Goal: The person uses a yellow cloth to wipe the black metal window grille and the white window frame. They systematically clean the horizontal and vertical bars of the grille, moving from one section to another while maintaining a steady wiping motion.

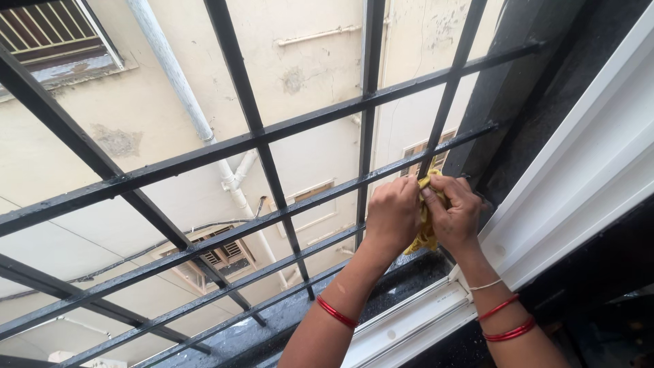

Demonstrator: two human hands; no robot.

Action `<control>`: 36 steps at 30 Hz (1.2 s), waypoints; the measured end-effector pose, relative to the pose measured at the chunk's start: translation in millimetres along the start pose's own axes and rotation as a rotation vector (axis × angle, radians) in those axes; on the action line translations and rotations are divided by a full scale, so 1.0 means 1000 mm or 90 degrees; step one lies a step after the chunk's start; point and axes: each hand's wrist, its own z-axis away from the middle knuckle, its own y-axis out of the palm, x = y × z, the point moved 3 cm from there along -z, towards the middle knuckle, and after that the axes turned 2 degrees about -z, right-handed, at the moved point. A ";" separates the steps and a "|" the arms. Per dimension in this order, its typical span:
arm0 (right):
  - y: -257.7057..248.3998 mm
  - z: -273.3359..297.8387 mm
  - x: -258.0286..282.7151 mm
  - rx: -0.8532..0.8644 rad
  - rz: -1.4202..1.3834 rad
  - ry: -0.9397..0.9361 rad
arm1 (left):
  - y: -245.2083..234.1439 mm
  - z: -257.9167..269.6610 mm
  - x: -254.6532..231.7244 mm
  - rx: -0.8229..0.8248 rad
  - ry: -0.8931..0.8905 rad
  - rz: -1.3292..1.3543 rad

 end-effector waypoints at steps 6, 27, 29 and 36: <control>-0.005 -0.014 -0.007 0.156 0.074 0.101 | -0.006 -0.006 0.002 0.047 -0.047 -0.037; -0.012 0.045 0.028 0.047 -0.150 0.228 | -0.040 0.049 -0.023 -0.105 0.115 -0.011; -0.014 0.061 0.047 0.058 -0.230 0.255 | -0.057 0.072 -0.028 -0.182 0.079 0.012; 0.027 0.034 0.087 -0.054 -0.500 0.258 | -0.085 0.059 -0.007 -0.389 -0.304 0.366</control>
